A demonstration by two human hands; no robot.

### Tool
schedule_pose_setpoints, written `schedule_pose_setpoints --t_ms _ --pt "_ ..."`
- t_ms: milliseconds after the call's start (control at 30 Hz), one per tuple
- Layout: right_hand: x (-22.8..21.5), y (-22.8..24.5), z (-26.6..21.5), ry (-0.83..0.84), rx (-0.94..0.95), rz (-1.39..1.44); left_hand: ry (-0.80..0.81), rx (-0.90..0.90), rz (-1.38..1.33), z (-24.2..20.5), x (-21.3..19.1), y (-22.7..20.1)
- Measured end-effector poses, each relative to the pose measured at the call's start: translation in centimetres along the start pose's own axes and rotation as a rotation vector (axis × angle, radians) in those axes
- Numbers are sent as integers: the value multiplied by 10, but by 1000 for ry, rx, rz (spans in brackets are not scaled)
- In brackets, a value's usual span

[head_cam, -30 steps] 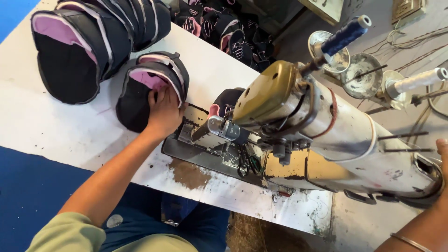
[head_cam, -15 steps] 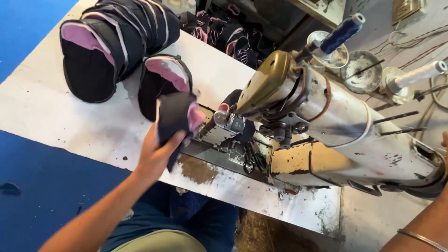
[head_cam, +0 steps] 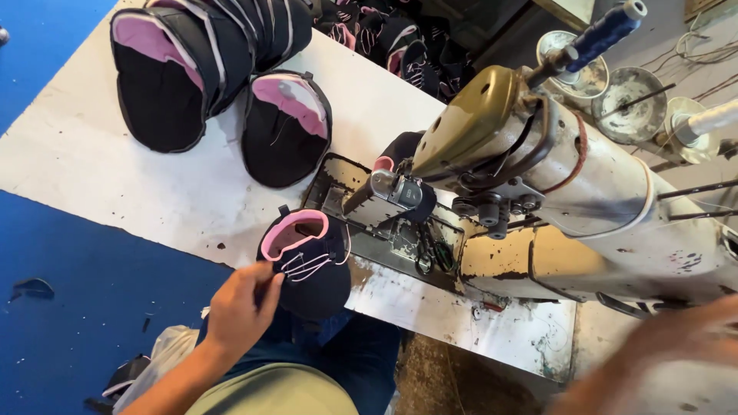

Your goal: The person uses a sewing machine to stitch pink elastic bands onto the upper part of black slip-on shoes. They repeatedly guide the shoes under the needle, sew a section, and then use scissors to cut the thread before moving the finished shoe aside and picking up the next one.

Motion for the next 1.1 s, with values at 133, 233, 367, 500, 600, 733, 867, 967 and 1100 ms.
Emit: schedule_pose_setpoints --t_ms 133,233,367,500,600,733,867,967,1100 --pt "10 84 -242 195 777 446 -63 430 -62 33 -3 -30" --pt "76 233 -280 879 1168 160 312 337 -9 45 13 -27" --pt "94 258 -310 990 1395 286 654 189 37 40 4 -46" --pt "96 245 -309 1184 1583 426 683 363 -71 21 9 -39" --pt "94 246 -303 1190 1790 479 678 436 -123 11 7 -34" --pt "89 248 -316 776 1969 785 696 462 -69 6 7 -30" --pt "79 229 -290 613 1805 746 764 404 44 7 0 -30" --pt "54 183 -245 192 1953 908 746 460 98 14 -7 -20" --pt "6 117 -178 -500 1811 1007 673 431 134 24 -31 5"
Point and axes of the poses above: each hand's wrist, its own z-axis towards the middle knuckle, its own x-axis out of the palm, y = z × x, the point moved 2 cm from there along z, towards the middle knuckle, and after that the axes turned 7 degrees about z, right-handed, at the moved point
